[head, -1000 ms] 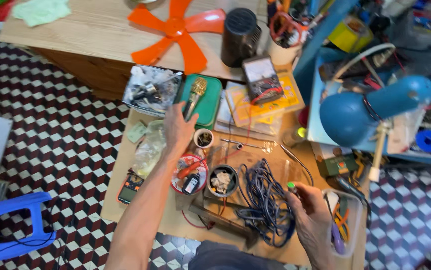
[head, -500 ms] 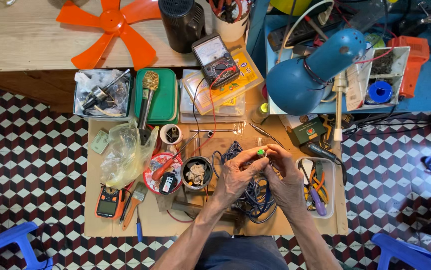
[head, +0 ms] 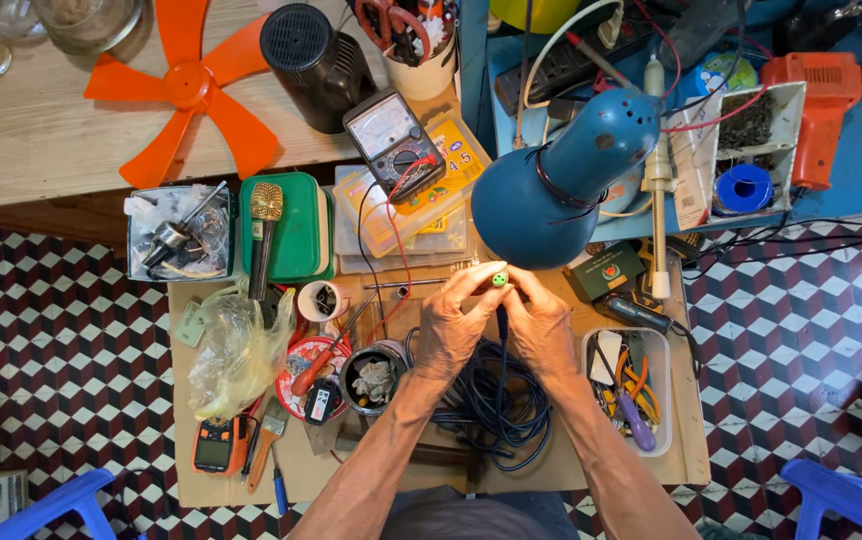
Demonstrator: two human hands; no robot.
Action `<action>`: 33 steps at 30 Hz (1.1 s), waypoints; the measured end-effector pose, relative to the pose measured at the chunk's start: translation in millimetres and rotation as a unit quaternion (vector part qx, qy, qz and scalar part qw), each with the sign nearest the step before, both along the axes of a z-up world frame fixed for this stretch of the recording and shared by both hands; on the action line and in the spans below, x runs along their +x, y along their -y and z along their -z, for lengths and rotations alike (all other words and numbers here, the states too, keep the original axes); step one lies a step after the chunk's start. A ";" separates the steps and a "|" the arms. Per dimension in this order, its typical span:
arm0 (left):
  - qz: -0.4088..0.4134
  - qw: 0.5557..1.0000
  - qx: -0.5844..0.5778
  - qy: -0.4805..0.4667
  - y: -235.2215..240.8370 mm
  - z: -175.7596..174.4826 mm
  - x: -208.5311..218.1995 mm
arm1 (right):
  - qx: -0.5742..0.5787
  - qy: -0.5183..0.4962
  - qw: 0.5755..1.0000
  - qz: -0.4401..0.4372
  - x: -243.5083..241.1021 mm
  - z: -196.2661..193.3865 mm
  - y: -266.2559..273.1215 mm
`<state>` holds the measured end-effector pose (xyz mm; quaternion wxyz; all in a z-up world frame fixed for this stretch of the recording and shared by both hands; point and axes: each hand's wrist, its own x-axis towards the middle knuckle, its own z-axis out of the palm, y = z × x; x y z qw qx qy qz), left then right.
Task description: The person unpacks a microphone and cable from a plastic bag, then uses a screwdriver to disassemble the microphone's connector. They manipulate the internal wires and components while working at a cluttered workbench.
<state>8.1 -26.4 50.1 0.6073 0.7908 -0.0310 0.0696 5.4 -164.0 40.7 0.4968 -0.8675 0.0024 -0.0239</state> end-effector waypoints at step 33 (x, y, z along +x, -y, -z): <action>0.042 0.861 -0.449 -0.233 -5.2 30.5 20.1 | 0.294 -0.191 0.934 0.071 -0.2 2.4 3.9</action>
